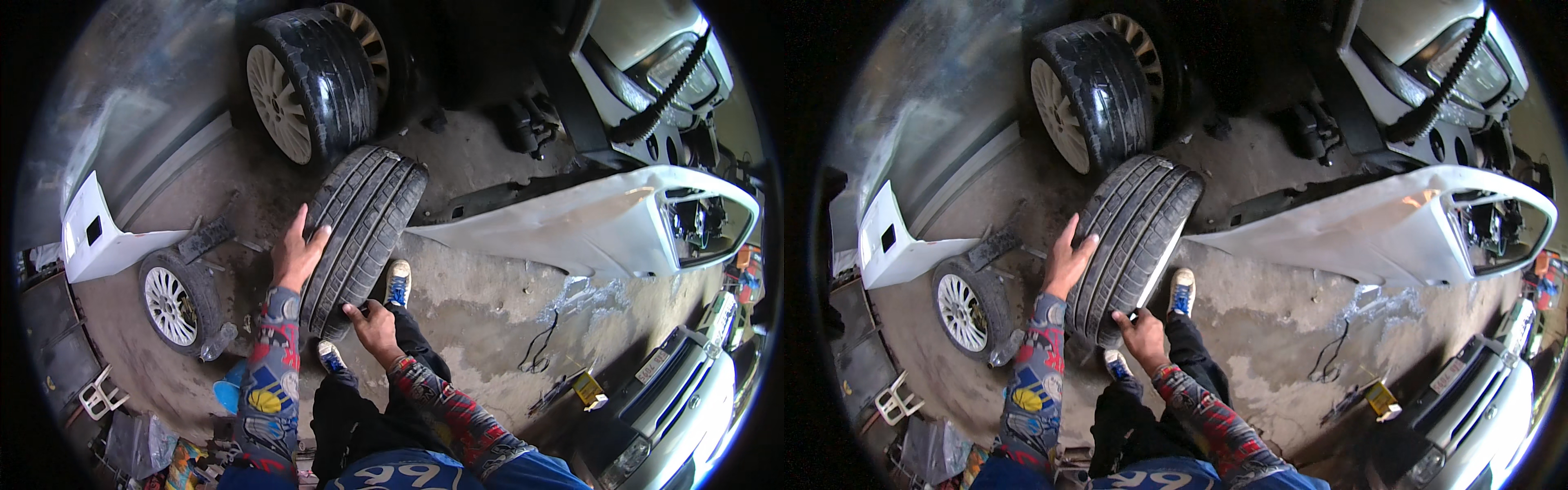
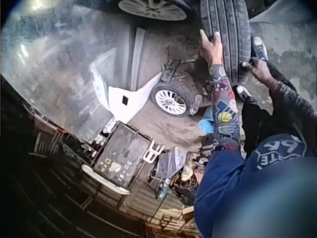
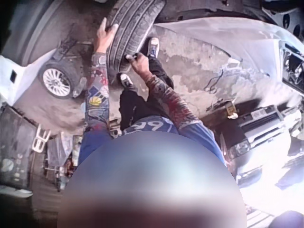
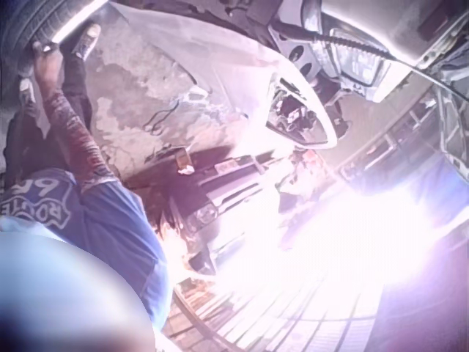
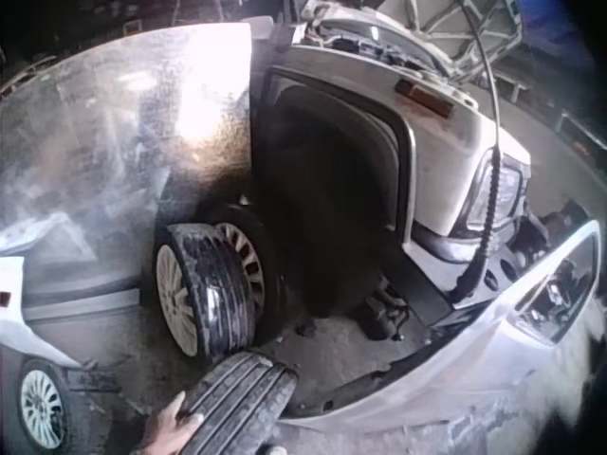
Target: The person sits on the floor and cleans a car tire with a sponge and water. They pour water from a plastic bottle onto the tire and scrub the rim and sidewall with a sponge, then rinse and wipe the tire.
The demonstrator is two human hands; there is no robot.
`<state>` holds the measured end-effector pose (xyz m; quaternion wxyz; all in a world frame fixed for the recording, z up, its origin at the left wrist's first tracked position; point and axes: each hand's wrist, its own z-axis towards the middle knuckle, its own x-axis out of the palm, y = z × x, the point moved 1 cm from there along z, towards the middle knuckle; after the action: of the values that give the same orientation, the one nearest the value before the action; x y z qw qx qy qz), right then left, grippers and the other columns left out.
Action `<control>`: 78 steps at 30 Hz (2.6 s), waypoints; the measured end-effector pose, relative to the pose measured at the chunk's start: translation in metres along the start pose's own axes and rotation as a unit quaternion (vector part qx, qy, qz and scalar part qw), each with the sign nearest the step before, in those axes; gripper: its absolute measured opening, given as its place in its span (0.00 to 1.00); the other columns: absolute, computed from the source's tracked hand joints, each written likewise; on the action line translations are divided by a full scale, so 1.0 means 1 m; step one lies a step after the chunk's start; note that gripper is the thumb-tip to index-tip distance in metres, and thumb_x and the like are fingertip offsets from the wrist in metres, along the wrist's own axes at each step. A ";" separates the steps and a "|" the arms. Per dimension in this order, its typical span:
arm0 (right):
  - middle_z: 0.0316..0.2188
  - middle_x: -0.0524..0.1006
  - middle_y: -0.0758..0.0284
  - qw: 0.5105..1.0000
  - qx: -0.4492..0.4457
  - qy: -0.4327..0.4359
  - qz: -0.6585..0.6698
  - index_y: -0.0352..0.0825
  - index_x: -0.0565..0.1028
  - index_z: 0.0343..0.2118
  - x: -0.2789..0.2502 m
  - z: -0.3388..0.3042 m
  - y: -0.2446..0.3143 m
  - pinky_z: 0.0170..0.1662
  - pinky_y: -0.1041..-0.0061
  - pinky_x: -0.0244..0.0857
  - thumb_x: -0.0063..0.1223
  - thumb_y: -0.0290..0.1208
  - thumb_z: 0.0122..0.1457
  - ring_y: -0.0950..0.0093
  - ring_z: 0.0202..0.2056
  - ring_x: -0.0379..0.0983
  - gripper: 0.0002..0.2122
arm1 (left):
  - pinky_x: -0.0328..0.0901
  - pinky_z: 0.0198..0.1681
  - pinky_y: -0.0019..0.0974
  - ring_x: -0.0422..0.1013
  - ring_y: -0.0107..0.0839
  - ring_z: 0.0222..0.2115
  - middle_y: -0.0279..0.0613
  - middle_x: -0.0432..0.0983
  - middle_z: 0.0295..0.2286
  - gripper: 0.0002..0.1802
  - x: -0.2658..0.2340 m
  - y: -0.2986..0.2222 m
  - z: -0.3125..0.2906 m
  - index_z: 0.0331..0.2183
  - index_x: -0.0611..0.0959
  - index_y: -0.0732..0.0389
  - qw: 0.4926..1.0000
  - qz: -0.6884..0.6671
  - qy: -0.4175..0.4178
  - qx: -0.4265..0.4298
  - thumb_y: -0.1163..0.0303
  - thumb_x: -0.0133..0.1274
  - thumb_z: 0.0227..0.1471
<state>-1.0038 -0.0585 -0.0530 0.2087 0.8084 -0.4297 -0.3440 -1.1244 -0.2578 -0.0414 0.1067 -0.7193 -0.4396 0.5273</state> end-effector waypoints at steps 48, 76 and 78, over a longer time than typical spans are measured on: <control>0.44 0.81 0.51 0.963 0.115 -0.181 0.162 0.20 0.74 0.50 -0.100 0.238 0.100 0.49 0.65 0.71 0.67 0.49 0.57 0.59 0.44 0.79 0.32 | 0.56 0.66 0.47 0.60 0.54 0.65 0.60 0.64 0.63 0.33 -0.061 0.079 -0.176 0.63 0.71 0.63 0.981 -0.062 -0.089 -0.160 0.54 0.55 0.63; 0.75 0.42 0.58 0.925 0.237 -0.083 0.284 0.48 0.48 0.74 -0.035 0.014 0.133 0.65 0.39 0.53 0.59 0.54 0.60 0.46 0.68 0.54 0.44 | 0.70 0.50 0.40 0.76 0.41 0.45 0.52 0.79 0.47 0.25 -0.336 0.418 -0.266 0.52 0.80 0.68 0.931 -0.252 -0.051 -0.260 0.61 0.56 0.59; 0.76 0.39 0.61 0.913 0.239 -0.089 0.318 0.51 0.46 0.74 -0.014 0.015 0.141 0.65 0.39 0.51 0.59 0.56 0.60 0.46 0.69 0.53 0.45 | 0.69 0.48 0.35 0.75 0.31 0.43 0.48 0.79 0.45 0.24 -0.388 0.414 -0.251 0.54 0.79 0.67 0.887 -0.336 -0.089 -0.304 0.61 0.54 0.62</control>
<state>-1.0977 -0.1243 0.0317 0.0689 0.6209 -0.7501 -0.2169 -0.7178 -0.7138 0.0665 0.0142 -0.4758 -0.8015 0.3620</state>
